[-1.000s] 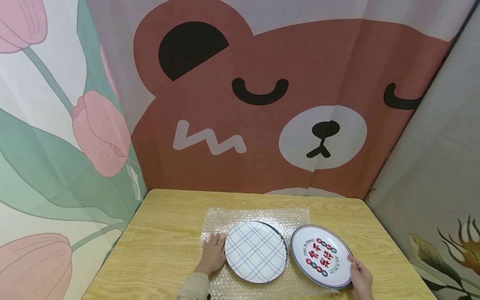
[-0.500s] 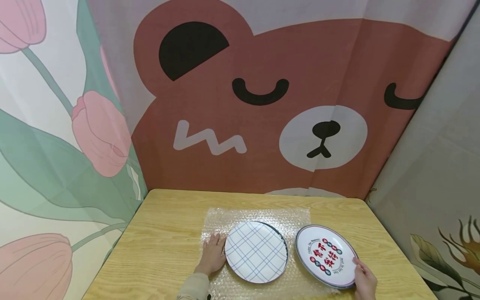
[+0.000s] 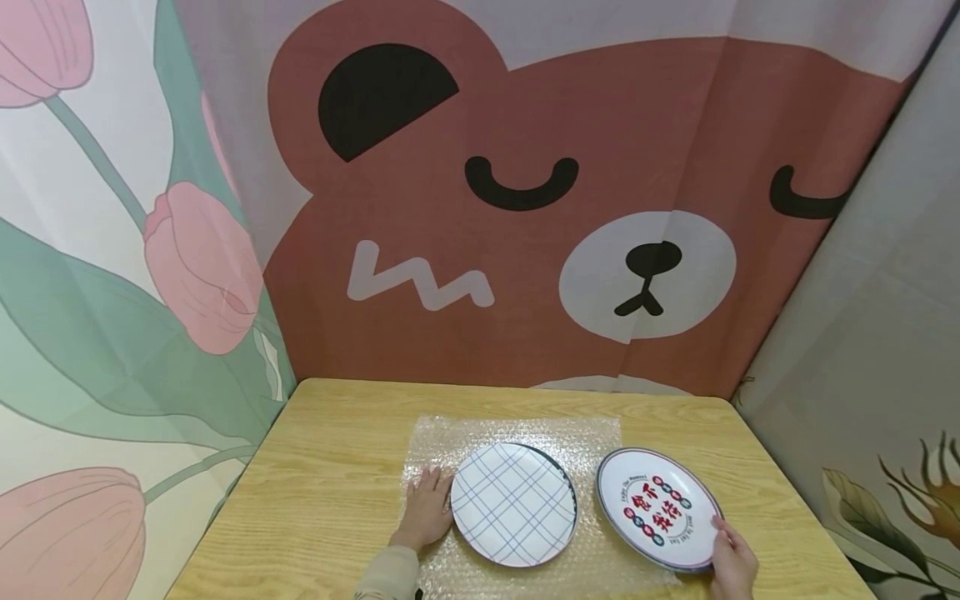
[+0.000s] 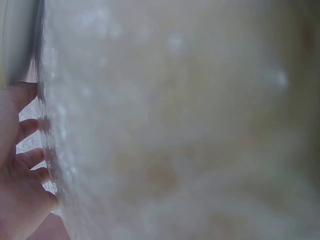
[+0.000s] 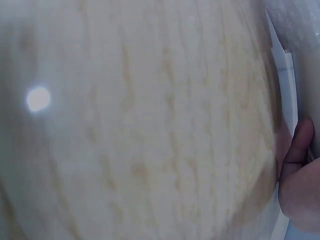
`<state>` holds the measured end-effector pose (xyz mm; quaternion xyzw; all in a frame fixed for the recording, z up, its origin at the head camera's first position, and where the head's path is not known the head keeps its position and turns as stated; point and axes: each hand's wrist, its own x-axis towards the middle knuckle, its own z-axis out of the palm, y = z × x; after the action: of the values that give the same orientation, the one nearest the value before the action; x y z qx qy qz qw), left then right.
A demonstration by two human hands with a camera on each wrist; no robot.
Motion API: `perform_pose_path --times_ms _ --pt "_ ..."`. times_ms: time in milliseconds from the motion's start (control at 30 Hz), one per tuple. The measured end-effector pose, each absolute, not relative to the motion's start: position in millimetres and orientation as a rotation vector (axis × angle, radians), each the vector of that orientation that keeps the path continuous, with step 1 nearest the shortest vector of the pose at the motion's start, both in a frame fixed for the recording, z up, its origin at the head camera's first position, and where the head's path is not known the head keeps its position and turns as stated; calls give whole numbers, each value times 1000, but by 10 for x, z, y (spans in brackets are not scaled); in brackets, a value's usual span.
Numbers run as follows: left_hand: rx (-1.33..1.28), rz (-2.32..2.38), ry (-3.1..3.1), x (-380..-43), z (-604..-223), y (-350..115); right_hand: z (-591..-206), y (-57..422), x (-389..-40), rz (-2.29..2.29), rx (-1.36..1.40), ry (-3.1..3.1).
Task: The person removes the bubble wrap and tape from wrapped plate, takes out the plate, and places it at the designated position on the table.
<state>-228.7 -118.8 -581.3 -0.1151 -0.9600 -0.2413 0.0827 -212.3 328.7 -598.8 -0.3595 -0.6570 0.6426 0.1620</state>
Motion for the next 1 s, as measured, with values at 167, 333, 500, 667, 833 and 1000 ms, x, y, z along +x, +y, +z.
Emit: perform_pose_path --times_ms 167,333,500,667,833,1000 --pt "-343 -705 -2866 -2288 -5812 -1190 -5977 3297 -2175 1819 -1039 -1890" --pt "-347 -712 -2862 -2286 -5806 -1190 -5947 3306 -2245 1803 -1070 -1915" --pt "-349 -727 -2866 -2284 -5806 -1187 -5912 3296 -2262 1818 -1096 -1894" --pt "-350 -731 -2859 -2287 -5803 -1190 -5829 3248 -2186 1867 -1050 -1823" --pt "-361 -729 -2860 -2281 -5808 -1195 -5720 3187 -2105 1915 -1037 -1747" --pt "-355 -736 -2866 -2280 -5817 -1202 -5734 3217 -2140 1903 -1053 -1784"
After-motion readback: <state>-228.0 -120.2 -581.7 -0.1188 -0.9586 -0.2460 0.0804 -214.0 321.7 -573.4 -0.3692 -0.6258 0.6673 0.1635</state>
